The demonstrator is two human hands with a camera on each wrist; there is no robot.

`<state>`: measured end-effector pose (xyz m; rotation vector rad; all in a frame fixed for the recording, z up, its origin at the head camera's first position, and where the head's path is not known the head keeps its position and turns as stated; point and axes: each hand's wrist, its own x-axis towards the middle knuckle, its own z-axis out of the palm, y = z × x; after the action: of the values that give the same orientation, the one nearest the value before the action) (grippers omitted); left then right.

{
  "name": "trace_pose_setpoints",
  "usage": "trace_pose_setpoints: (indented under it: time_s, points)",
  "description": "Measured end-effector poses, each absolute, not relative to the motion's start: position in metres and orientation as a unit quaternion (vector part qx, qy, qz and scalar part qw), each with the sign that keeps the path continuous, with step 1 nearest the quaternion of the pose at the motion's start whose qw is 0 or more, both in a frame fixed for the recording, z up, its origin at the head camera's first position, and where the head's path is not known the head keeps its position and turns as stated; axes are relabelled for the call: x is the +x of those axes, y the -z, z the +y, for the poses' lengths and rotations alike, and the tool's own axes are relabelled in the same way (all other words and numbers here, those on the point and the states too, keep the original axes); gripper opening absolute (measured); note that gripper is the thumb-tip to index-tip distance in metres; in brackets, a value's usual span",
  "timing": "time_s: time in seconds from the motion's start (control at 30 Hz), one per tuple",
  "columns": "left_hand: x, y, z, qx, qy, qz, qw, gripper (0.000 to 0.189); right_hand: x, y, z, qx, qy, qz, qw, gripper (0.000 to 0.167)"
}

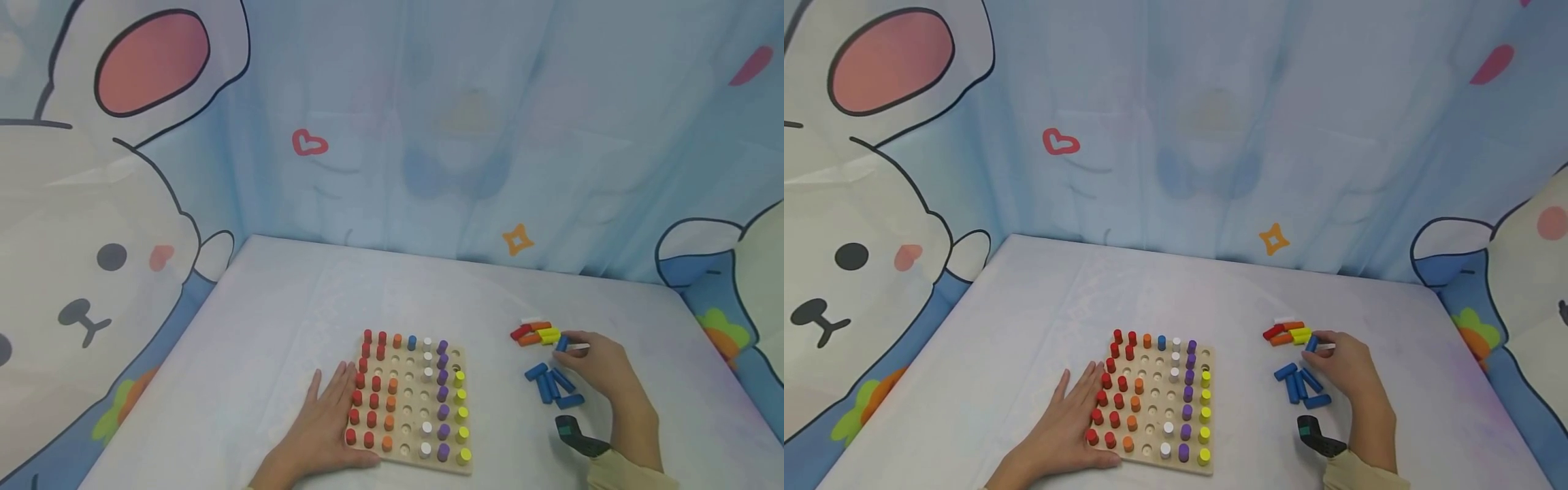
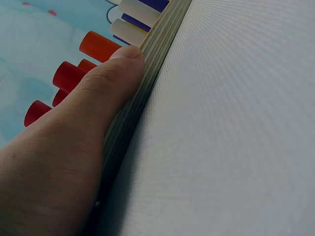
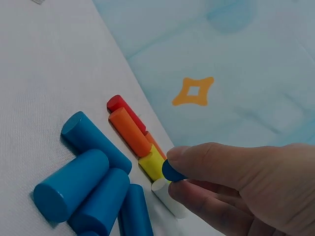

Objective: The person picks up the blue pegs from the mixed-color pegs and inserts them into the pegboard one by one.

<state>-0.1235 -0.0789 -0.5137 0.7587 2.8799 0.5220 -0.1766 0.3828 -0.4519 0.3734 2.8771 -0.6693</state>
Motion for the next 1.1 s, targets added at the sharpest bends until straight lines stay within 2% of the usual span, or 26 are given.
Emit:
trace_pose_setpoints:
  time_s: [0.17,0.4,0.63,0.87,1.1]
  points:
    - [-0.123,0.515,-0.079,0.254,-0.173,0.950,0.049,0.131,-0.177,0.453,0.380,0.121,0.226,0.963,0.079,0.070]
    - [-0.124,0.514,-0.079,0.248,-0.174,0.951,0.064,0.132,-0.180,0.457,0.375,0.113,0.233,0.964,0.057,0.068]
    - [-0.124,0.515,-0.080,0.252,-0.177,0.950,0.048,0.132,-0.182,0.458,0.371,0.110,0.238,0.964,0.047,0.069]
    - [-0.124,0.515,-0.079,0.246,-0.180,0.950,0.068,0.131,-0.183,0.459,0.368,0.093,0.240,0.966,0.029,0.065]
    - [-0.124,0.515,-0.080,0.248,-0.174,0.951,0.065,0.131,-0.184,0.459,0.366,0.094,0.249,0.963,0.032,0.063]
